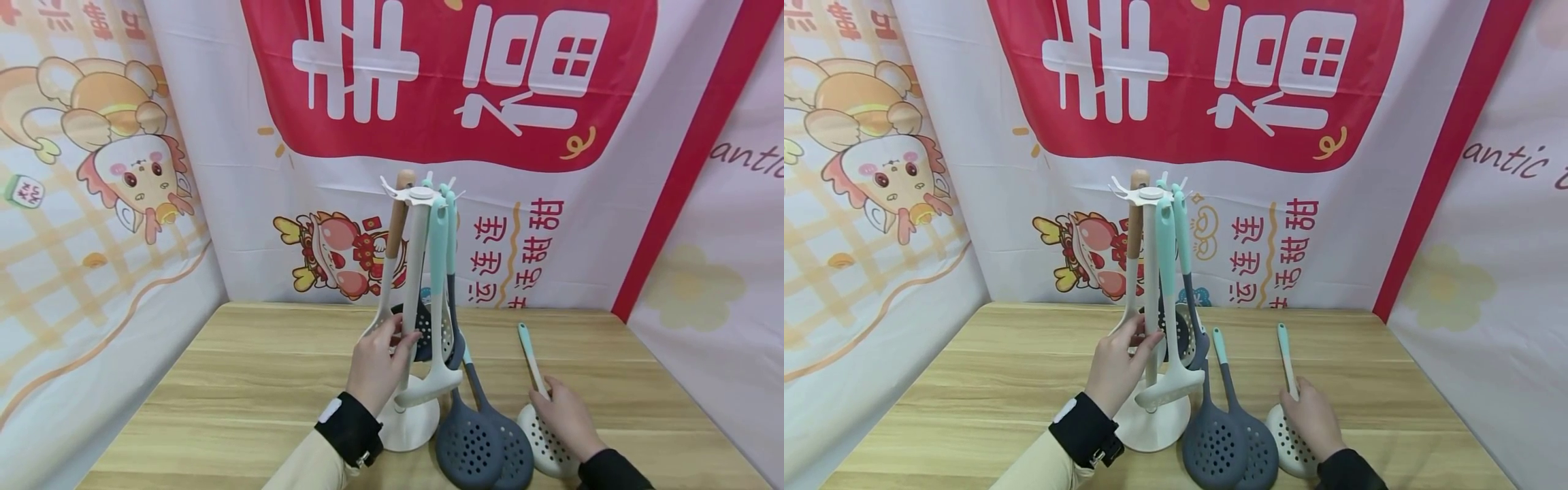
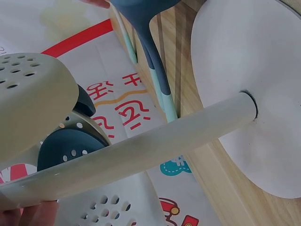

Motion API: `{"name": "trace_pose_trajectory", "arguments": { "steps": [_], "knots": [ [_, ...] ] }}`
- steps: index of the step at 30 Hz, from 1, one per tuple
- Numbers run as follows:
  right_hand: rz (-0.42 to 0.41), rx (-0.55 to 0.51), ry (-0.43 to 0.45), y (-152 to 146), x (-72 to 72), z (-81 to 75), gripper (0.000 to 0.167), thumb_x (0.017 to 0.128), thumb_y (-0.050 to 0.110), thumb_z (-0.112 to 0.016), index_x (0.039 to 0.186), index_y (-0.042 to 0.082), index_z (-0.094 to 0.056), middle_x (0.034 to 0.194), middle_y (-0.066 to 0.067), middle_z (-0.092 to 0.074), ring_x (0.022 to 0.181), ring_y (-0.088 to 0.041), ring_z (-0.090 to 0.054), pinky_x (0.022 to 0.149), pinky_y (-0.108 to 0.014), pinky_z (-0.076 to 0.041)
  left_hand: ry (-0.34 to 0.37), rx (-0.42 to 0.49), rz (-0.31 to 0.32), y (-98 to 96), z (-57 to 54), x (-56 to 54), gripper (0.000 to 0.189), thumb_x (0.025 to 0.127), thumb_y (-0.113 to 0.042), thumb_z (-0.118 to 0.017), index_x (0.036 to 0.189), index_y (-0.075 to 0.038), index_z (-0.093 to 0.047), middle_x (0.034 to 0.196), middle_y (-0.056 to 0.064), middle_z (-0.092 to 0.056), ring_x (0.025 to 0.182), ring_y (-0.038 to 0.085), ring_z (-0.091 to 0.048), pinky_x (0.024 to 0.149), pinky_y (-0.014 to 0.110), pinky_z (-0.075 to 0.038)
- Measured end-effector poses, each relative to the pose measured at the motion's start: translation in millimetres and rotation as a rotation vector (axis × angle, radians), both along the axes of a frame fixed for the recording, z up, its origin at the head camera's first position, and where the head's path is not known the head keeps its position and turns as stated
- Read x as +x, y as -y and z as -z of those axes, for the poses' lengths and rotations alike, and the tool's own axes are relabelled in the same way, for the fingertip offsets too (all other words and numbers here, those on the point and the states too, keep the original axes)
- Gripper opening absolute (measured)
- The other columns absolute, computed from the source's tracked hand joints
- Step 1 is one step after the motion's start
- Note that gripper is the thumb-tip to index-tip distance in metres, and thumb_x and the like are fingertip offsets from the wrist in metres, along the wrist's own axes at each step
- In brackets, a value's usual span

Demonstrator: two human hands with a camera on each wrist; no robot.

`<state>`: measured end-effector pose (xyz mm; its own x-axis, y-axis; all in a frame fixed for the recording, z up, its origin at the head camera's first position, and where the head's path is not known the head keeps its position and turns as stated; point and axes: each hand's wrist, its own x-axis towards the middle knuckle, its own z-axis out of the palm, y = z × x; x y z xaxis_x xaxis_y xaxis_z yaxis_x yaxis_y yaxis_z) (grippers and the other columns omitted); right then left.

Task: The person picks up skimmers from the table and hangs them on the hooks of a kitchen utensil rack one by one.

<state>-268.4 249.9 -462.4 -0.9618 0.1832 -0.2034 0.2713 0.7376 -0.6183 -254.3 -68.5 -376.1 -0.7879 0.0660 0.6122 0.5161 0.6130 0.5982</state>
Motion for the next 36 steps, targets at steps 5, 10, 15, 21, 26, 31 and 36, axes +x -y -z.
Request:
{"name": "trace_pose_trajectory", "arguments": {
  "steps": [5,10,15,21,26,31,36],
  "knots": [
    [0.018,-0.046,-0.005,0,3.5,-3.0,0.062,0.099,0.022,-0.048,0.146,-0.013,-0.031,0.130,-0.037,-0.051,0.096,-0.029,-0.061,0.080,-0.044,-0.058,0.028,0.018,0.035,1.7,0.2,1.6,0.035,0.095,-0.020,-0.068,0.123,-0.001,-0.062,0.105,0.013,-0.072,0.090,0.023,-0.073,0.073,0.030,-0.063],
    [0.027,-0.053,-0.050,-2,6.9,-8.7,0.064,0.099,0.024,-0.045,0.150,-0.009,-0.027,0.135,-0.037,-0.048,0.097,-0.030,-0.062,0.076,-0.040,-0.058,0.056,0.028,0.057,2.3,1.7,1.9,0.037,0.096,-0.018,-0.066,0.127,0.000,-0.059,0.107,0.014,-0.072,0.093,0.024,-0.072,0.075,0.031,-0.063],
    [0.027,-0.022,-0.089,0,9.6,-18.2,0.064,0.099,0.026,-0.043,0.152,-0.005,-0.025,0.143,-0.037,-0.042,0.111,-0.039,-0.058,0.091,-0.054,-0.054,0.030,0.027,0.064,3.4,2.6,1.1,0.036,0.095,-0.018,-0.067,0.125,0.000,-0.061,0.104,0.013,-0.072,0.091,0.022,-0.073,0.076,0.032,-0.062],
    [0.033,-0.011,-0.189,10,18.9,-34.2,0.062,0.101,0.029,-0.044,0.153,0.001,-0.028,0.145,-0.033,-0.044,0.119,-0.040,-0.055,0.097,-0.057,-0.050,-0.023,0.037,0.060,4.1,3.2,0.7,0.034,0.092,-0.017,-0.069,0.121,0.000,-0.064,0.101,0.012,-0.073,0.087,0.020,-0.072,0.075,0.032,-0.063],
    [0.029,-0.051,-0.361,30,35.7,-58.4,0.057,0.101,0.027,-0.048,0.152,0.008,-0.036,0.125,-0.025,-0.062,0.082,-0.024,-0.061,0.063,-0.031,-0.054,-0.064,0.034,0.043,3.8,4.7,0.6,0.035,0.091,-0.017,-0.071,0.120,0.001,-0.064,0.097,0.011,-0.074,0.084,0.018,-0.072,0.073,0.031,-0.063],
    [-0.023,-0.075,-0.716,51,54.0,-83.3,0.046,0.097,0.013,-0.059,0.142,0.007,-0.052,0.090,-0.014,-0.062,0.053,-0.006,-0.042,0.042,-0.020,-0.041,-0.088,0.037,0.023,2.2,3.0,0.0,0.036,0.090,-0.018,-0.071,0.120,0.001,-0.065,0.094,0.011,-0.074,0.082,0.019,-0.072,0.071,0.030,-0.063],
    [-0.118,-0.090,-1.066,69,69.4,-98.6,0.048,0.086,-0.005,-0.068,0.133,0.005,-0.062,0.089,-0.011,-0.065,0.059,0.000,-0.041,0.043,-0.014,-0.036,-0.086,0.051,0.007,1.0,2.6,0.1,0.035,0.089,-0.017,-0.072,0.119,0.000,-0.065,0.095,0.011,-0.075,0.084,0.020,-0.074,0.072,0.030,-0.063]
  ]
}}
